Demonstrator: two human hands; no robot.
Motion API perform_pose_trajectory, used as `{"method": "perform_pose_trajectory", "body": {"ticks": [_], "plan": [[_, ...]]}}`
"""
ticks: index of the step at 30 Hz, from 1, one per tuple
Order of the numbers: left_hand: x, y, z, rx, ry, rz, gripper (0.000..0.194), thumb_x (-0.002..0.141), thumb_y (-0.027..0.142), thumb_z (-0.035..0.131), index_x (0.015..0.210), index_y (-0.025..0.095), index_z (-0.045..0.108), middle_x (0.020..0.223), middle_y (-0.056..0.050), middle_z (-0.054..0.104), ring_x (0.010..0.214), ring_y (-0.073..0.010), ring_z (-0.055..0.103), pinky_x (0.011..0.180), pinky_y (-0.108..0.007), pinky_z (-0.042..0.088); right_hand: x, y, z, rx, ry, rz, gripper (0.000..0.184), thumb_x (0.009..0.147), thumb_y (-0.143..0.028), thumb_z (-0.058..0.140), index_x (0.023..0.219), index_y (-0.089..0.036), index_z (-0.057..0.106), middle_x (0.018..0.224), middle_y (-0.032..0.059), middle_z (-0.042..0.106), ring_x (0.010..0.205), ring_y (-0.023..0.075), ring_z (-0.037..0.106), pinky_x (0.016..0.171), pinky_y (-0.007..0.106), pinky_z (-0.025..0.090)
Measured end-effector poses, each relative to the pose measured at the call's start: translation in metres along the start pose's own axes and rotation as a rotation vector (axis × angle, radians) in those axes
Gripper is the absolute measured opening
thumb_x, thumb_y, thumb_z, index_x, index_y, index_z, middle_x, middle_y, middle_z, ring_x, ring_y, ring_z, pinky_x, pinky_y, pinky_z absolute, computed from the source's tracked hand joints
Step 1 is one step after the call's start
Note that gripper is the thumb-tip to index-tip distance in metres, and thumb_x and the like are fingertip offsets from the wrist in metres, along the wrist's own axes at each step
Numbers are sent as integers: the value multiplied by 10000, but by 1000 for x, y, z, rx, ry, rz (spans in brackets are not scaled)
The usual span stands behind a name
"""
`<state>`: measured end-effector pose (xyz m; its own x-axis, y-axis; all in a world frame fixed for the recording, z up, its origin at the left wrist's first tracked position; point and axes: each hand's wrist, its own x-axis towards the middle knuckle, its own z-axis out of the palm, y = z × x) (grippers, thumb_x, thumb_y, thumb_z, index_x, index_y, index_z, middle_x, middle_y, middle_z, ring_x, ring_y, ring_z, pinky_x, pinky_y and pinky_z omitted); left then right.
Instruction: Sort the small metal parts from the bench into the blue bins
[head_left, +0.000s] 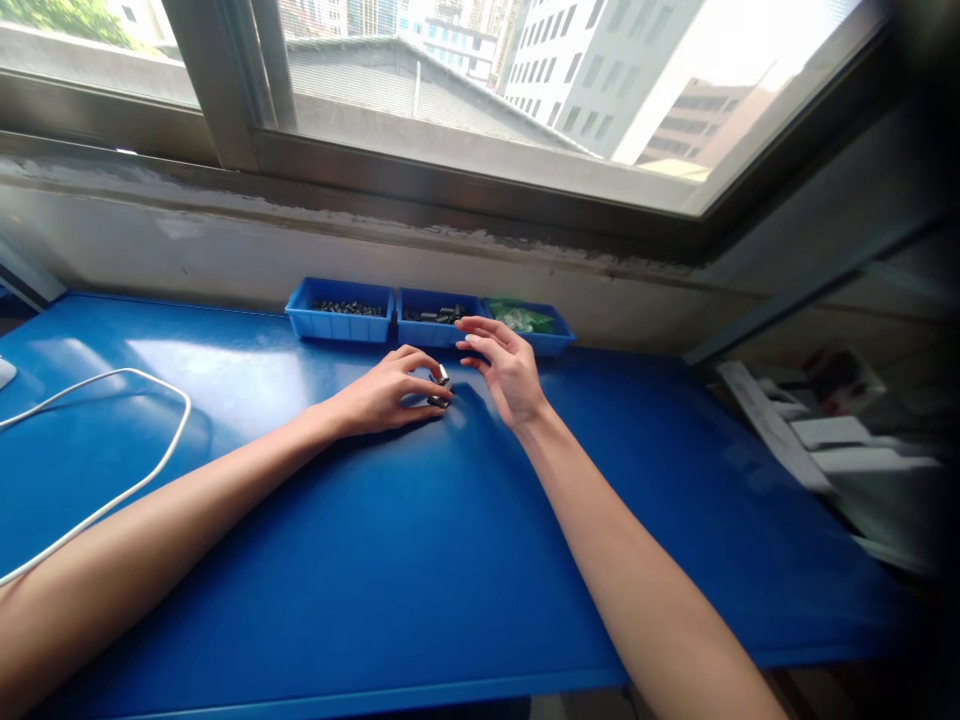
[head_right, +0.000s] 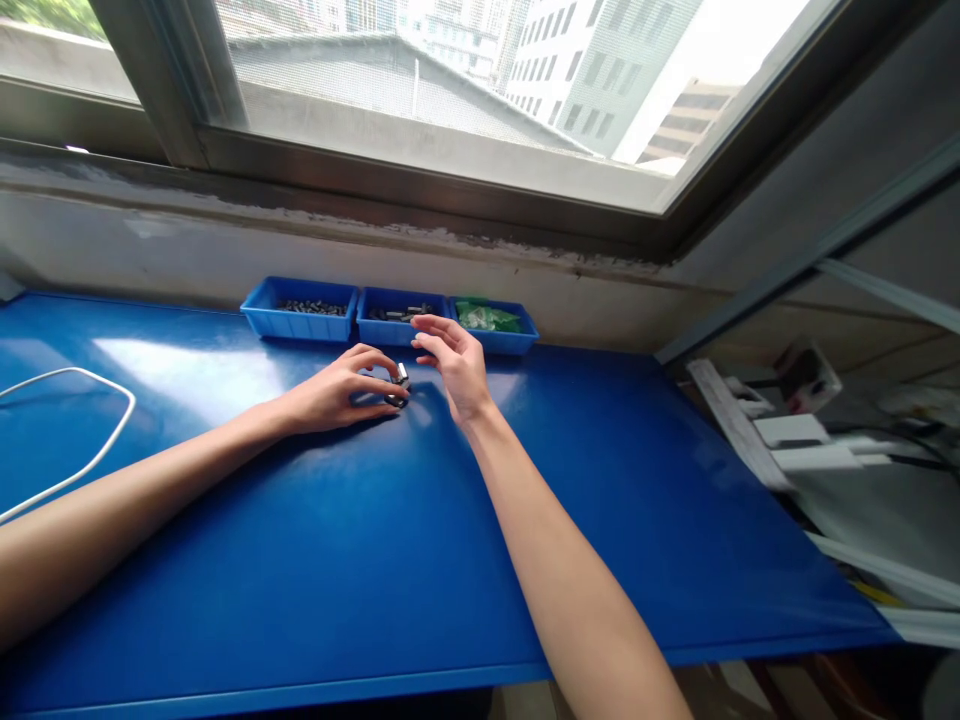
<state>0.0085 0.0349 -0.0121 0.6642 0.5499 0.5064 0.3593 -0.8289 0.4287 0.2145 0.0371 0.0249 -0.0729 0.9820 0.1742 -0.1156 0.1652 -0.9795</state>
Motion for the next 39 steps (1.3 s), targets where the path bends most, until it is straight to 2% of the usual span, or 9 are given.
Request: {"method": "perform_pose_trajectory", "body": {"ticks": [4, 10, 14, 17, 19, 22, 27, 35, 39], "plan": [[-1, -1, 0, -60, 26, -19, 225, 933, 376, 630, 1026, 243, 787, 1099, -105, 690, 996, -219, 627, 901, -354, 515, 1, -3, -5, 16, 4, -5, 241, 774, -322, 695, 1002, -249, 726, 1120, 34, 726, 892, 166, 657, 740, 276, 521], [-1, 0, -1, -140, 45, -81, 219, 941, 359, 610, 1012, 221, 765, 1067, -94, 697, 958, -202, 668, 884, -317, 527, 0, -2, -8, 4, -5, 30, 239, 765, -338, 721, 982, -240, 732, 1060, 41, 742, 844, 165, 656, 723, 282, 518], [1, 2, -5, -194, 155, -171, 245, 936, 385, 616, 1006, 198, 758, 1027, -92, 717, 886, -185, 683, 835, -289, 531, 0, 1, -9, 16, -25, 27, 240, 769, -327, 734, 989, -232, 738, 1036, 43, 745, 820, 152, 653, 711, 270, 505], [1, 2, -7, -272, 299, -273, 274, 876, 421, 696, 966, 169, 756, 965, -87, 730, 797, -172, 673, 780, -287, 544, 1, 3, -10, -25, -45, 35, 245, 779, -335, 732, 990, -212, 735, 965, 49, 748, 742, 136, 633, 665, 263, 486], [0, 1, -7, -395, 389, -322, 333, 792, 433, 784, 969, 153, 745, 908, -76, 730, 767, -169, 669, 771, -290, 561, 1, 2, -10, -74, -99, 61, 260, 784, -349, 735, 990, -191, 729, 894, 53, 745, 666, 123, 604, 619, 261, 467], [0, 1, -6, -535, 432, -348, 439, 703, 399, 861, 1033, 145, 724, 841, -51, 721, 756, -163, 672, 794, -295, 578, -1, -1, -8, -158, -249, 124, 310, 795, -378, 741, 1027, -174, 720, 851, 56, 736, 609, 113, 581, 573, 255, 445], [1, 5, -7, -564, 435, -357, 392, 722, 387, 851, 992, 133, 723, 839, -60, 731, 754, -164, 692, 777, -286, 589, -6, -2, -3, -160, -410, 191, 355, 812, -412, 738, 1087, -189, 715, 846, 43, 716, 611, 108, 587, 555, 242, 430], [1, 5, -6, -564, 428, -372, 431, 704, 417, 858, 989, 124, 721, 882, -87, 754, 783, -189, 714, 794, -310, 599, -6, 2, -2, -60, -367, 205, 326, 787, -386, 758, 1033, -174, 745, 777, 27, 688, 595, 94, 545, 549, 239, 397], [3, 8, -8, -470, 460, -385, 381, 745, 436, 821, 954, 131, 730, 872, -75, 755, 759, -175, 704, 766, -285, 586, -3, 2, -2, -51, -246, 173, 329, 751, -376, 766, 1004, -166, 747, 795, 40, 710, 551, 80, 491, 530, 246, 375]]}}
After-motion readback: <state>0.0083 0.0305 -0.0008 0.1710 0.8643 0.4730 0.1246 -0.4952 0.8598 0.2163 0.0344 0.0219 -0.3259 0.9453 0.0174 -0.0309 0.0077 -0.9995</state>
